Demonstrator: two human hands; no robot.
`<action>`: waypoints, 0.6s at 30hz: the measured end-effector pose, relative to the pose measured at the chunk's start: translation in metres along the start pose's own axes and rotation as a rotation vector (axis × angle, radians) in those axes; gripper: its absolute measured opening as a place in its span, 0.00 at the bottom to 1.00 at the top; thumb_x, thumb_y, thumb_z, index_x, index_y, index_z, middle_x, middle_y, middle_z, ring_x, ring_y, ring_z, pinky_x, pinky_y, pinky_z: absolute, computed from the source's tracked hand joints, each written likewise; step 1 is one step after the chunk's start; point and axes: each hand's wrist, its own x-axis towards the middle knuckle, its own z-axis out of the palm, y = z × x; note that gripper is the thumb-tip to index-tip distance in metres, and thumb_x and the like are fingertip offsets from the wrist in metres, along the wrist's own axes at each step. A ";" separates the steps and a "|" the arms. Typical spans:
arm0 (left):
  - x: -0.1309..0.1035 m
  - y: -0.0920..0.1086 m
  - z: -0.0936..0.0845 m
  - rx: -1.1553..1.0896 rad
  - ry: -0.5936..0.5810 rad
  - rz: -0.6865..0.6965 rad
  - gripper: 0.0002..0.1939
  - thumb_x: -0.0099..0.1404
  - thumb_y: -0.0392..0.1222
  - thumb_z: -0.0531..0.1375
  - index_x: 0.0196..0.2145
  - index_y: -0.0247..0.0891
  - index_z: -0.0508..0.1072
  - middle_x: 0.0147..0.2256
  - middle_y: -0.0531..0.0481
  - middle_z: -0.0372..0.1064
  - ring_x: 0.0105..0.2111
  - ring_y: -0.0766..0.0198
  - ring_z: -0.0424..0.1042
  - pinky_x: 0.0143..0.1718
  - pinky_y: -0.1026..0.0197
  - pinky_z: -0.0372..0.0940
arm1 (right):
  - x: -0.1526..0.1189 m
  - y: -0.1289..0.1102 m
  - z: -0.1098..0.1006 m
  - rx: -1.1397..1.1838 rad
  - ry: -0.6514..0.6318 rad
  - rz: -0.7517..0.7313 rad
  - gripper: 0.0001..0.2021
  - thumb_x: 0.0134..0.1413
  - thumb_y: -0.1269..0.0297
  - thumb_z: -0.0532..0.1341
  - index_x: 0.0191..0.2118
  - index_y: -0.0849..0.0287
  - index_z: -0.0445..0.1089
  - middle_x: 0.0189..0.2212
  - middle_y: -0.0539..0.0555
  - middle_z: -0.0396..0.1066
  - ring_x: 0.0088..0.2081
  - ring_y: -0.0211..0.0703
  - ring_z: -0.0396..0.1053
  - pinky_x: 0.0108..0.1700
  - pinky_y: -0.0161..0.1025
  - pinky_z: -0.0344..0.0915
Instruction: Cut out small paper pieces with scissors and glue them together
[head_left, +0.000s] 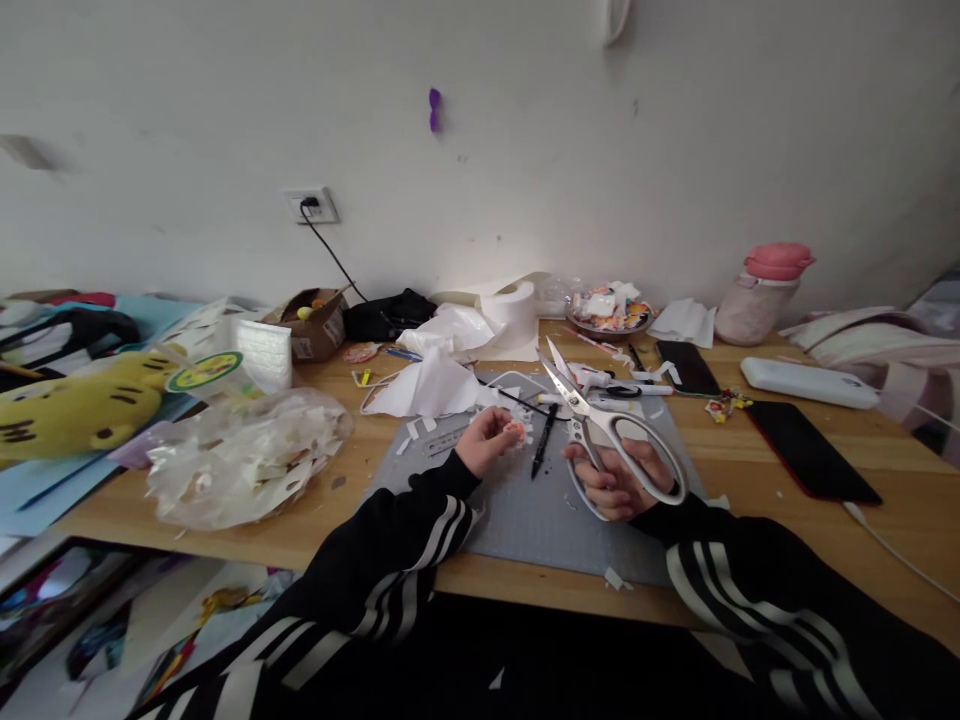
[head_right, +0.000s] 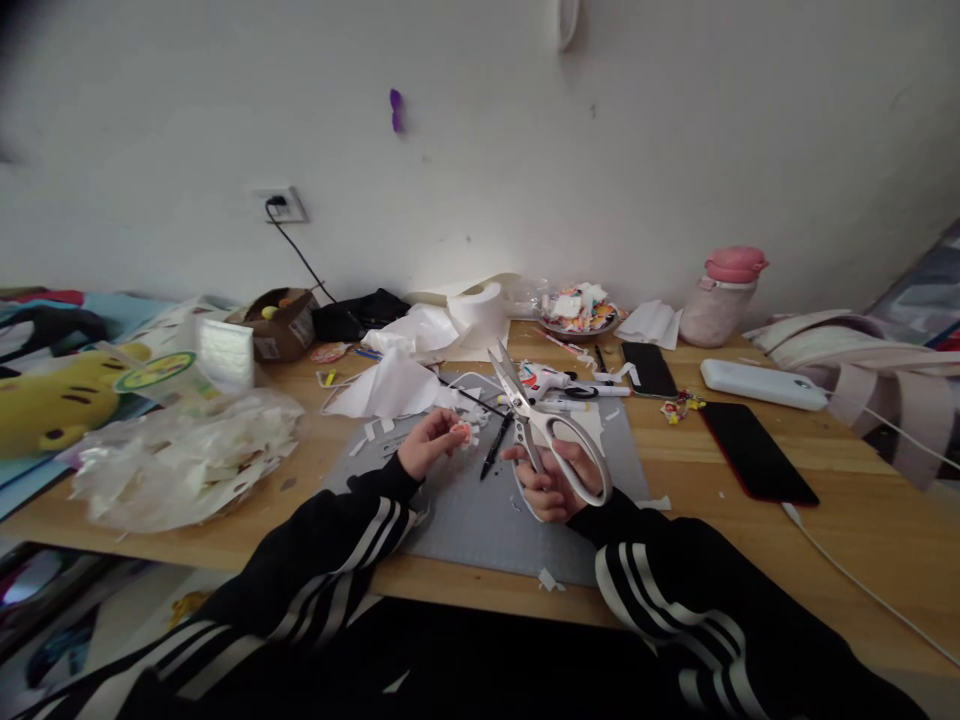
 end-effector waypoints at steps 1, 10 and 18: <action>0.002 0.000 -0.001 -0.048 0.038 -0.018 0.29 0.35 0.59 0.70 0.24 0.37 0.61 0.21 0.55 0.67 0.20 0.71 0.62 0.20 0.67 0.55 | 0.000 0.001 -0.001 -0.009 -0.013 -0.003 0.24 0.51 0.48 0.55 0.48 0.61 0.64 0.23 0.43 0.53 0.16 0.27 0.45 0.13 0.27 0.45; 0.009 -0.001 -0.009 -0.361 0.257 -0.085 0.30 0.28 0.46 0.74 0.25 0.36 0.62 0.20 0.56 0.68 0.21 0.68 0.68 0.23 0.66 0.61 | 0.003 0.009 -0.006 -0.007 0.008 0.048 0.32 0.49 0.39 0.54 0.49 0.63 0.66 0.32 0.51 0.64 0.24 0.32 0.60 0.14 0.27 0.59; 0.007 0.004 -0.007 -0.390 0.256 -0.050 0.23 0.36 0.45 0.72 0.23 0.36 0.63 0.18 0.56 0.65 0.20 0.71 0.64 0.22 0.68 0.59 | 0.003 0.012 -0.006 -0.011 -0.065 0.026 0.38 0.47 0.35 0.52 0.50 0.65 0.66 0.29 0.50 0.62 0.21 0.31 0.60 0.15 0.30 0.63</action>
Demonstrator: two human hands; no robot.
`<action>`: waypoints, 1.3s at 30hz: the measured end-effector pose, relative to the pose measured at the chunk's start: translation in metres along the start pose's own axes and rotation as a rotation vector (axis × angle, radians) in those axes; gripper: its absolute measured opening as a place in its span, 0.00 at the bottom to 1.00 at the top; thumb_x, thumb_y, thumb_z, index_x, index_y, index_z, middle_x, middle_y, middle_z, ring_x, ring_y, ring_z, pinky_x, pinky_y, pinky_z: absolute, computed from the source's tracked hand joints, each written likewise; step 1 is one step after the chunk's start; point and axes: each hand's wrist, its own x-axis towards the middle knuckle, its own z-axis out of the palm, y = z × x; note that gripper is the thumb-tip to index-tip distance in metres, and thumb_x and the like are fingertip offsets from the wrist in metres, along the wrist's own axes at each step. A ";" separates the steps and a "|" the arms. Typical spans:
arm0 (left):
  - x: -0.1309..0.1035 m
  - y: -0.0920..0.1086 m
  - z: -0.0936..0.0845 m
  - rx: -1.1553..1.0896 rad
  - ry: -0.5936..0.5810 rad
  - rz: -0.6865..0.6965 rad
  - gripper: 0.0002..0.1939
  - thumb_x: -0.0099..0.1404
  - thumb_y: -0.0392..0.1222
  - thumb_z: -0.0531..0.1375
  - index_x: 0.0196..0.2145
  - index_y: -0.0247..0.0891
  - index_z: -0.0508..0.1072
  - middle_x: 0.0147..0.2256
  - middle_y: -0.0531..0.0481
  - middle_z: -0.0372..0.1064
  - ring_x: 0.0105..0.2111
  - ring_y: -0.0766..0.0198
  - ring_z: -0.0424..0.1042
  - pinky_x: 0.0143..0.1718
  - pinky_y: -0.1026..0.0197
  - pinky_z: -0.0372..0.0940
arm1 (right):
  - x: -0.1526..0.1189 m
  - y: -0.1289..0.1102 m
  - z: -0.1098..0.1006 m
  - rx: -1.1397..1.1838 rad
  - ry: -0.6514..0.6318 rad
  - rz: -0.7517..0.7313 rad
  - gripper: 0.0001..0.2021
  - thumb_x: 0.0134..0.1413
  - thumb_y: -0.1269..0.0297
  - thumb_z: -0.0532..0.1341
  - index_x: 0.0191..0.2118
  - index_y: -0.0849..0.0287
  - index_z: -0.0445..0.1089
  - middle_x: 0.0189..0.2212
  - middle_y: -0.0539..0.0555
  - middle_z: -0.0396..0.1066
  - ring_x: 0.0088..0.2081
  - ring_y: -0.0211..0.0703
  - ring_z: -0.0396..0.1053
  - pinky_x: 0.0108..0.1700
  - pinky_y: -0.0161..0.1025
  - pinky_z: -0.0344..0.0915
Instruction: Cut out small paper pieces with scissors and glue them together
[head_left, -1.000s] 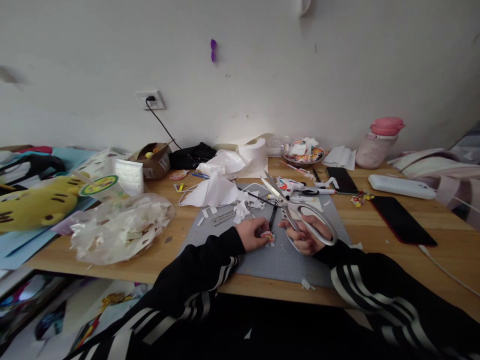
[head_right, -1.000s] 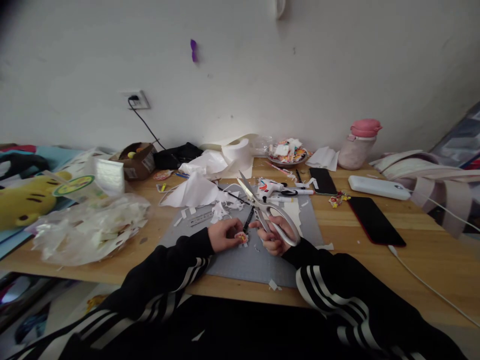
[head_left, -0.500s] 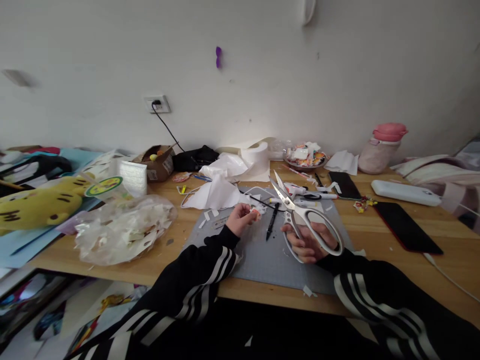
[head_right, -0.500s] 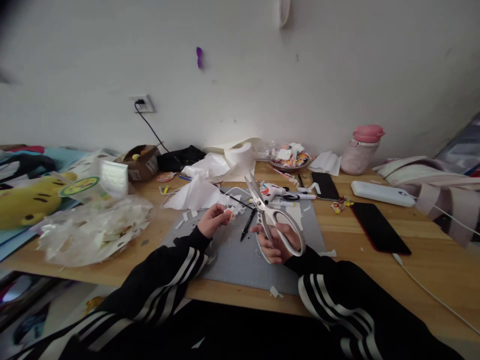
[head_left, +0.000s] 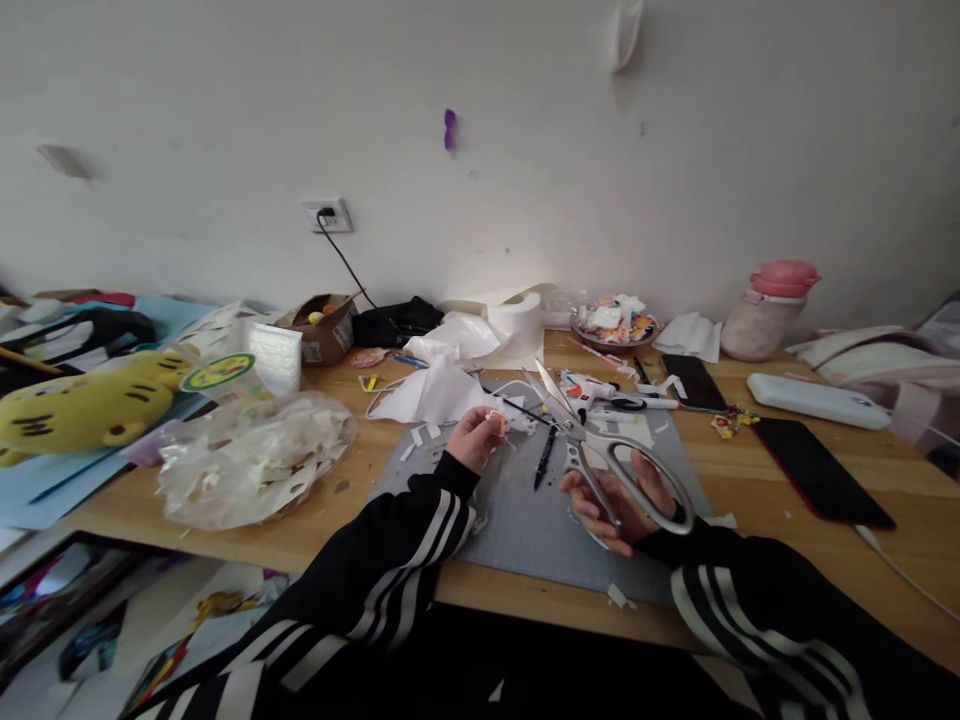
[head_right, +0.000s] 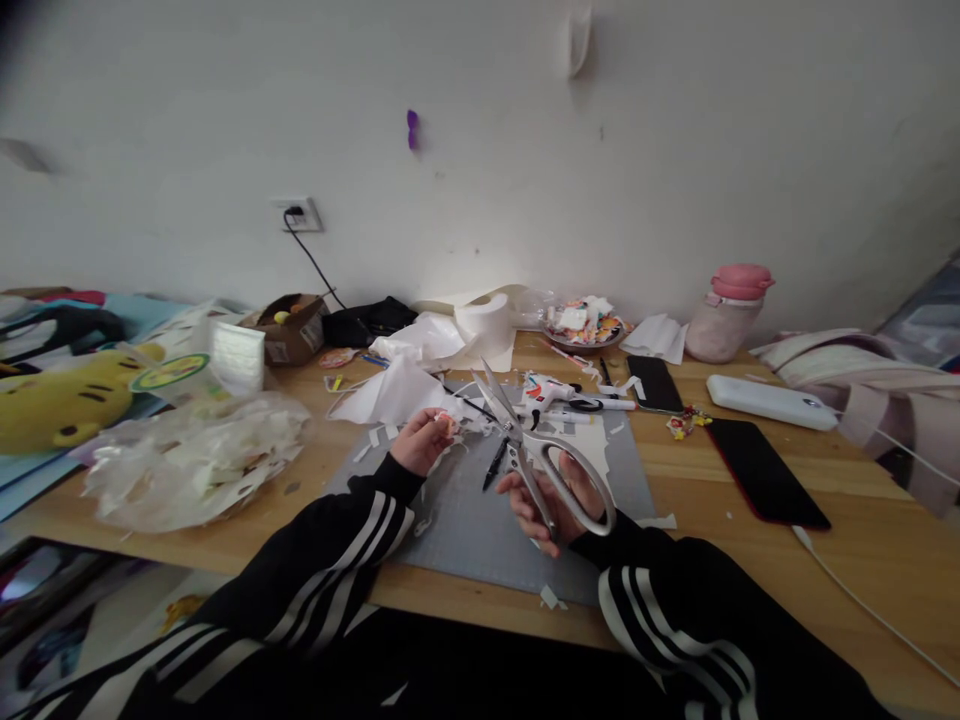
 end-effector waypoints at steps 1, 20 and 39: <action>-0.001 0.001 0.001 -0.006 0.008 -0.001 0.22 0.37 0.44 0.72 0.24 0.37 0.63 0.18 0.56 0.65 0.20 0.71 0.65 0.22 0.67 0.59 | 0.000 0.001 0.000 0.003 -0.008 -0.007 0.38 0.46 0.34 0.52 0.50 0.65 0.66 0.28 0.50 0.61 0.21 0.31 0.60 0.16 0.30 0.64; -0.001 0.003 0.000 -0.046 -0.010 0.083 0.26 0.36 0.49 0.71 0.26 0.37 0.61 0.21 0.52 0.72 0.23 0.64 0.72 0.26 0.65 0.65 | -0.001 0.002 0.003 -0.107 0.046 0.056 0.30 0.48 0.39 0.56 0.50 0.57 0.67 0.28 0.47 0.58 0.19 0.26 0.55 0.13 0.25 0.52; -0.002 0.005 0.002 -0.044 0.038 0.153 0.30 0.33 0.53 0.72 0.26 0.38 0.60 0.18 0.57 0.65 0.24 0.64 0.71 0.24 0.65 0.65 | 0.000 0.000 0.004 -0.094 0.149 0.213 0.23 0.47 0.53 0.64 0.49 0.55 0.66 0.22 0.41 0.54 0.13 0.20 0.43 0.10 0.21 0.39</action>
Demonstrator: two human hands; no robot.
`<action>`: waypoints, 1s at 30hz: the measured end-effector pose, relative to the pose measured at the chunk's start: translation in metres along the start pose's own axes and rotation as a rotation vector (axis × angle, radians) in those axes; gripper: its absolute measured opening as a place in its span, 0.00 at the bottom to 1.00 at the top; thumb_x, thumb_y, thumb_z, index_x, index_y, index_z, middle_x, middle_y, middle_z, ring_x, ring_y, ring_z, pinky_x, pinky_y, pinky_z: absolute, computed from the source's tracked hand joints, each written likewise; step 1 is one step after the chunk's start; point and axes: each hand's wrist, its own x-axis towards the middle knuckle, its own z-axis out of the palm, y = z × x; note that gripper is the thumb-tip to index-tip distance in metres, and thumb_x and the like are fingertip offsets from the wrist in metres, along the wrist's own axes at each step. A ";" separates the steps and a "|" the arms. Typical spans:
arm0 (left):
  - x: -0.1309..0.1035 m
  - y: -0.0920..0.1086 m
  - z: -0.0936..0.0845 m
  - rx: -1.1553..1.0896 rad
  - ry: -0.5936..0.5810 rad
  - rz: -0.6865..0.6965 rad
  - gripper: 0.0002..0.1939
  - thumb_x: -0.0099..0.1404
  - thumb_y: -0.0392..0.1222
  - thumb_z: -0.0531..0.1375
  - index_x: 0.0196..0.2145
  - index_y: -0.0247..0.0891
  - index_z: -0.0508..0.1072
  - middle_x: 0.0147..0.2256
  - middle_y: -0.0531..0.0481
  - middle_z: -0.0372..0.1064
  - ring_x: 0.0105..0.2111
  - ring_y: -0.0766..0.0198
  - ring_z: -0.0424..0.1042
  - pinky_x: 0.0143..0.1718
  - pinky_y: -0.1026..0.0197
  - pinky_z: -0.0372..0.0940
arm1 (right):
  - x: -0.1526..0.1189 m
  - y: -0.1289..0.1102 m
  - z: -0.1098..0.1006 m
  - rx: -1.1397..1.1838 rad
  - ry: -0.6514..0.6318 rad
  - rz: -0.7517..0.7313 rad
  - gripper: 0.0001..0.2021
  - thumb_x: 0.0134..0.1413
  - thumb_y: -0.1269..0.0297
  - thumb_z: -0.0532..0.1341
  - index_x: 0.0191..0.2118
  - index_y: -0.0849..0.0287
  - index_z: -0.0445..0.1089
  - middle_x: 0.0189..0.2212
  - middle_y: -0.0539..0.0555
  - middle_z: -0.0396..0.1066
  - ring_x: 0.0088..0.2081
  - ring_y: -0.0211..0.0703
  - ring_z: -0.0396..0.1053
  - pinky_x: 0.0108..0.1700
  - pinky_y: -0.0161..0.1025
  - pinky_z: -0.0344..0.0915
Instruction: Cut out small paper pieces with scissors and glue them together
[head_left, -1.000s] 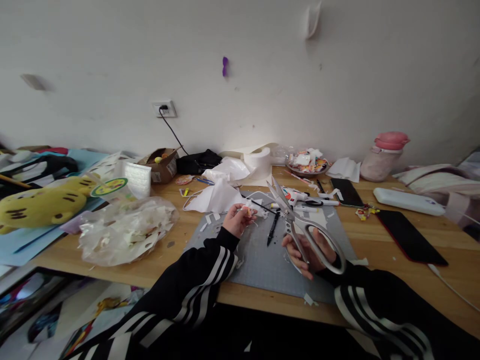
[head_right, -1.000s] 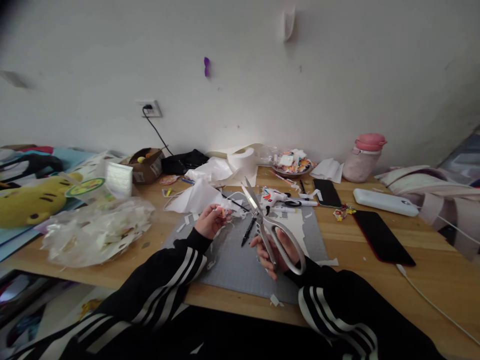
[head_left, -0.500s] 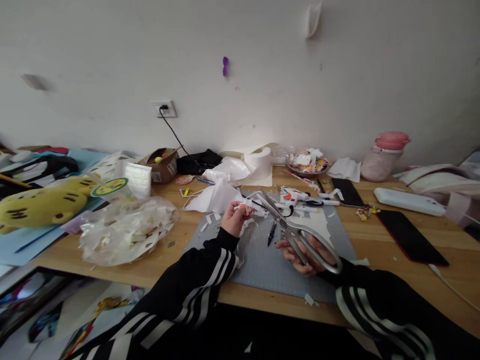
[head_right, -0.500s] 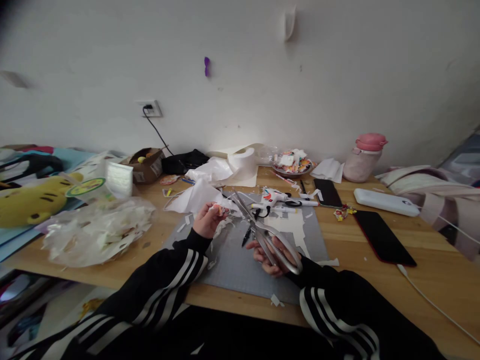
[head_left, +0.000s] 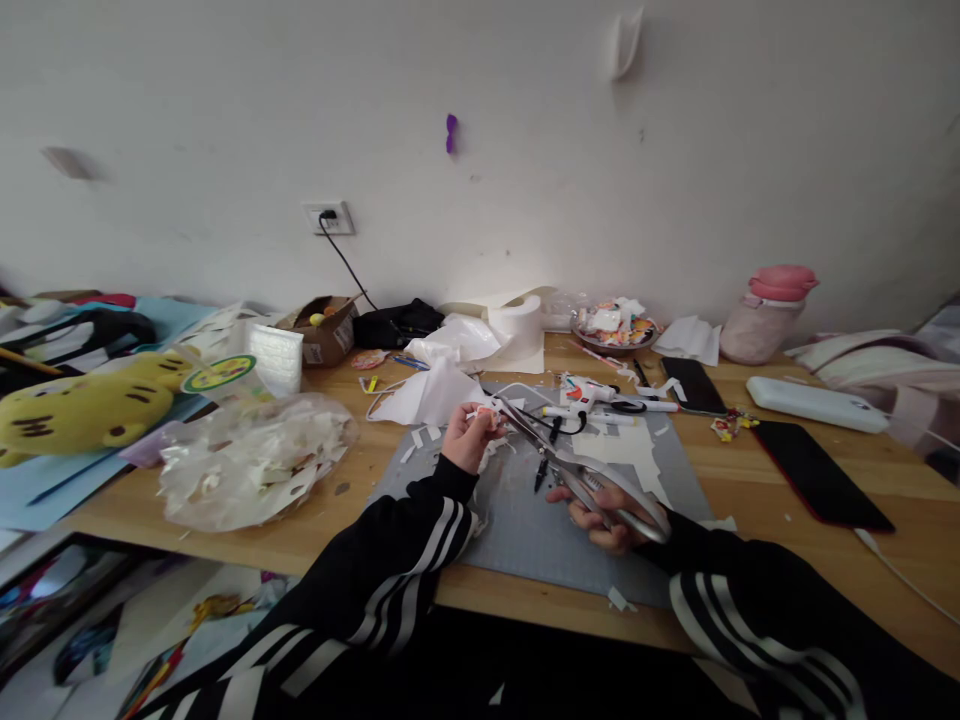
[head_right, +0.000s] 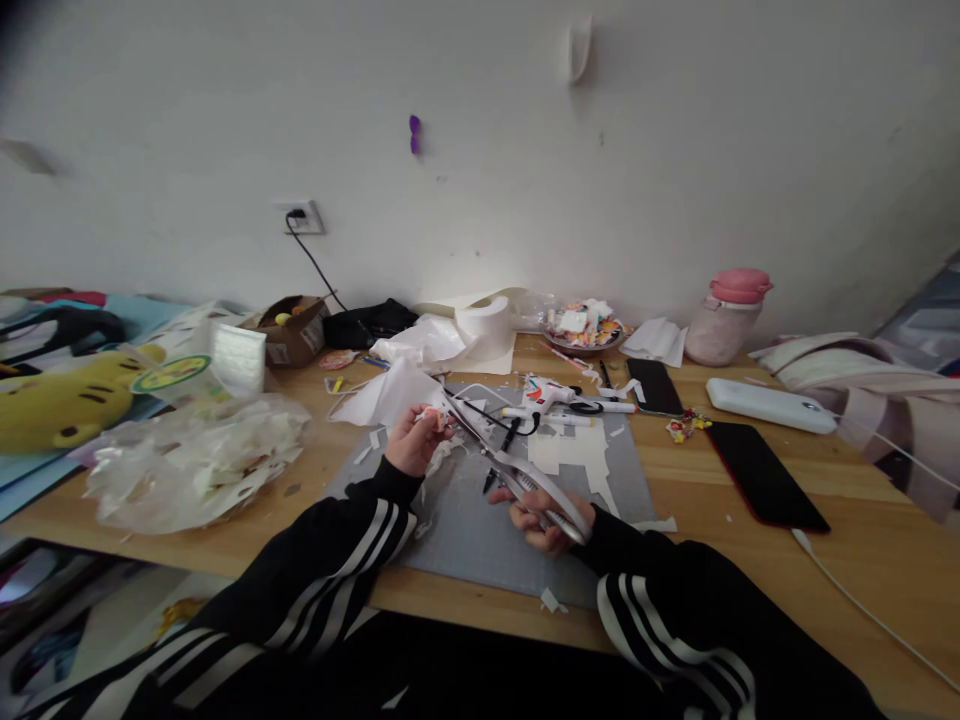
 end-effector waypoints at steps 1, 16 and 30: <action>0.000 0.000 0.000 0.003 -0.008 -0.003 0.30 0.33 0.53 0.72 0.27 0.38 0.60 0.18 0.57 0.65 0.23 0.65 0.71 0.23 0.65 0.64 | 0.000 0.000 0.000 -0.006 0.013 0.001 0.23 0.47 0.53 0.64 0.49 0.55 0.66 0.22 0.41 0.54 0.13 0.20 0.43 0.10 0.21 0.39; -0.001 -0.001 0.001 0.060 -0.111 -0.014 0.32 0.31 0.56 0.72 0.26 0.38 0.59 0.18 0.56 0.67 0.21 0.64 0.70 0.18 0.66 0.62 | 0.001 0.003 -0.001 -0.064 0.020 0.008 0.22 0.46 0.54 0.65 0.47 0.55 0.66 0.21 0.40 0.54 0.11 0.20 0.43 0.10 0.22 0.40; -0.002 -0.009 -0.005 0.098 -0.184 0.025 0.31 0.36 0.56 0.71 0.29 0.38 0.58 0.19 0.57 0.67 0.22 0.65 0.71 0.21 0.67 0.65 | 0.002 0.004 -0.003 -0.089 0.041 0.020 0.20 0.47 0.54 0.64 0.46 0.53 0.65 0.21 0.40 0.52 0.11 0.20 0.41 0.10 0.23 0.38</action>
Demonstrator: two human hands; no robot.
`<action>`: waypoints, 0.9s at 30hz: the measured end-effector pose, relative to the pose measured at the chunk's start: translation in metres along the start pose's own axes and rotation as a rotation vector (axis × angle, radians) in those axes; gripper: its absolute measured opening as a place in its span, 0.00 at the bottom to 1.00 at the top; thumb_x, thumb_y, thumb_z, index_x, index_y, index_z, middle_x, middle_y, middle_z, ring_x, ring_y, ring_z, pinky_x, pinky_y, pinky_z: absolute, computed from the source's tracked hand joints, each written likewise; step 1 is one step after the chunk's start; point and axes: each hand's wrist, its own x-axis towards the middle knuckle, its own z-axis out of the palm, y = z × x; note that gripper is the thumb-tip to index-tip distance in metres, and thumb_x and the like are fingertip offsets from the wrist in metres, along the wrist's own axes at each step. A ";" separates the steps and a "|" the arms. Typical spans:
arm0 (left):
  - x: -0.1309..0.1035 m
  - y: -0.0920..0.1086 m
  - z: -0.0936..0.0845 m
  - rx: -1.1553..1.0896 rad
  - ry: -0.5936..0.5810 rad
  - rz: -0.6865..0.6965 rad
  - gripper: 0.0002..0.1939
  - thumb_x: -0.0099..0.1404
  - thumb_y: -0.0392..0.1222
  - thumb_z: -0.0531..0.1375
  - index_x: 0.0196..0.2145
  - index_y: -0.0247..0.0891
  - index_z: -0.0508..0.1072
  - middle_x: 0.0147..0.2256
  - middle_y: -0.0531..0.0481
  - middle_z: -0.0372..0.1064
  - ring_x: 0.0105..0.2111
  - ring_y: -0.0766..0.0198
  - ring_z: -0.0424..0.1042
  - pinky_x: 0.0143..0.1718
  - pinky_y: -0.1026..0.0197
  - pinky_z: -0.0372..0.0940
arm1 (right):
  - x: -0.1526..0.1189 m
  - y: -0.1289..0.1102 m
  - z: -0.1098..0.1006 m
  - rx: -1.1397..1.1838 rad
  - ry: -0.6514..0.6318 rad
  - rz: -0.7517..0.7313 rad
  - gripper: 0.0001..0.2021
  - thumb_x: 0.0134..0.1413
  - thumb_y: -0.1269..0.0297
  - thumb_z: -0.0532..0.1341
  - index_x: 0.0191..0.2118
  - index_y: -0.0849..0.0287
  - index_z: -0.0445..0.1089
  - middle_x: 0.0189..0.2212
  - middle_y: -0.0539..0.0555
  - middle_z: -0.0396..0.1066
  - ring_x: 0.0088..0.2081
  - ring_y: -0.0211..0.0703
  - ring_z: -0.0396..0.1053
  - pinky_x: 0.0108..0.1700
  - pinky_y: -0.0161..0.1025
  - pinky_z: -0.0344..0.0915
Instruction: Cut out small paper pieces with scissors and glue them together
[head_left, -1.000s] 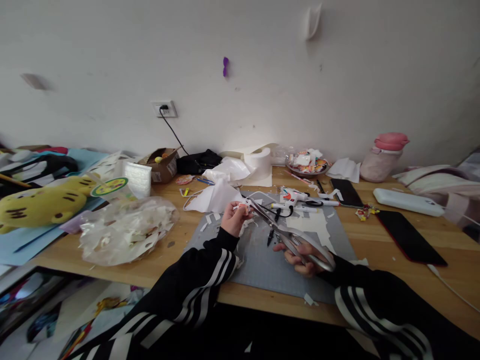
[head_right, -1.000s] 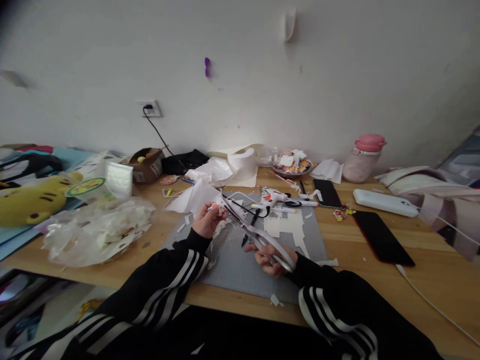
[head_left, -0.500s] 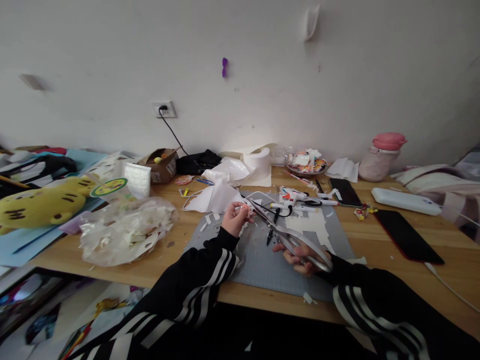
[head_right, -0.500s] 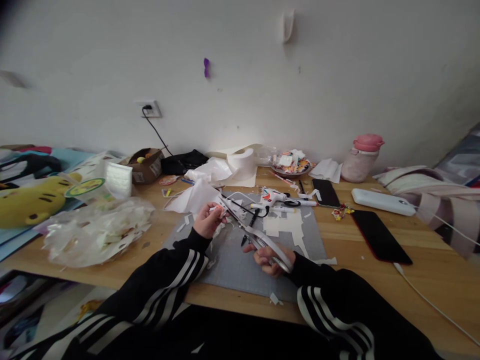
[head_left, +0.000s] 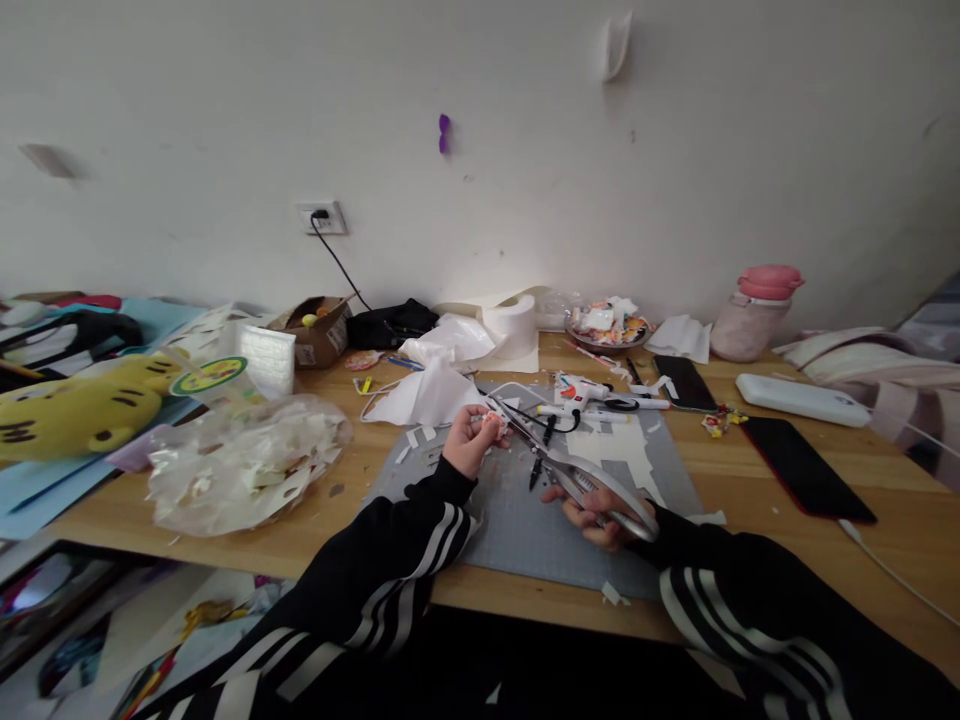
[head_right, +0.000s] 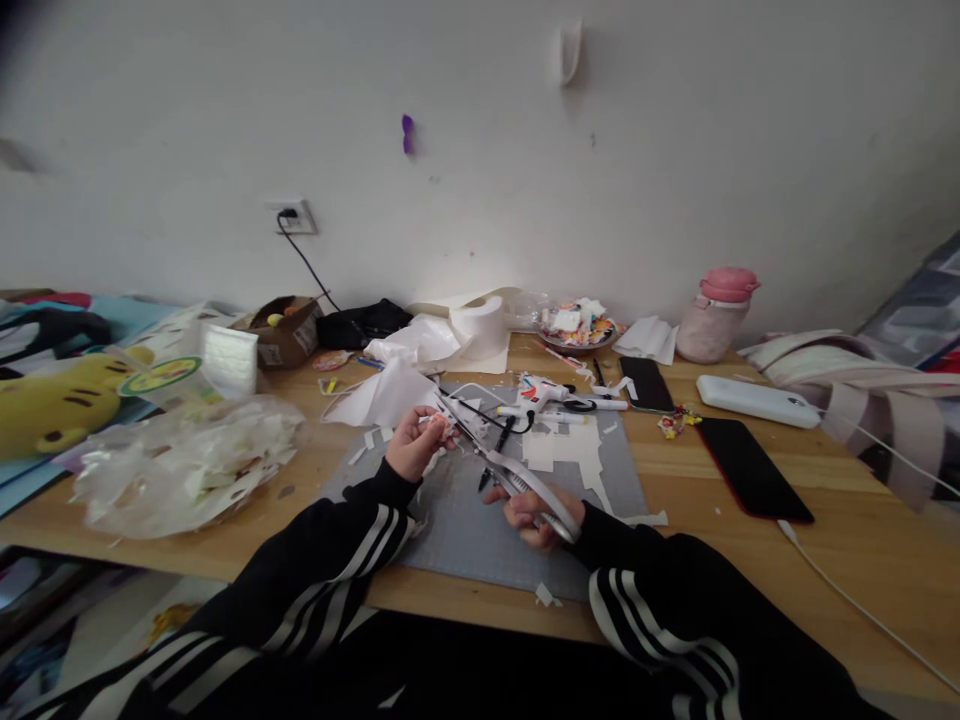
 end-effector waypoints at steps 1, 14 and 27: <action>0.000 0.000 0.000 -0.001 0.004 -0.004 0.31 0.36 0.56 0.71 0.29 0.38 0.58 0.19 0.57 0.67 0.22 0.65 0.71 0.21 0.67 0.65 | 0.000 0.000 0.001 0.012 0.001 0.001 0.20 0.47 0.55 0.64 0.46 0.54 0.65 0.21 0.40 0.52 0.11 0.20 0.41 0.10 0.22 0.38; 0.000 0.002 0.000 -0.010 0.004 -0.049 0.31 0.36 0.55 0.71 0.28 0.38 0.58 0.20 0.54 0.69 0.22 0.63 0.71 0.21 0.64 0.66 | -0.002 -0.003 0.007 0.042 0.049 0.020 0.19 0.48 0.57 0.64 0.46 0.57 0.64 0.20 0.39 0.54 0.11 0.19 0.42 0.11 0.22 0.40; -0.001 0.006 0.005 -0.006 0.018 -0.047 0.32 0.35 0.56 0.71 0.28 0.38 0.58 0.19 0.54 0.68 0.22 0.63 0.71 0.21 0.64 0.65 | -0.002 -0.003 0.009 0.028 0.105 0.019 0.21 0.46 0.56 0.65 0.45 0.58 0.64 0.19 0.38 0.54 0.10 0.19 0.41 0.10 0.23 0.38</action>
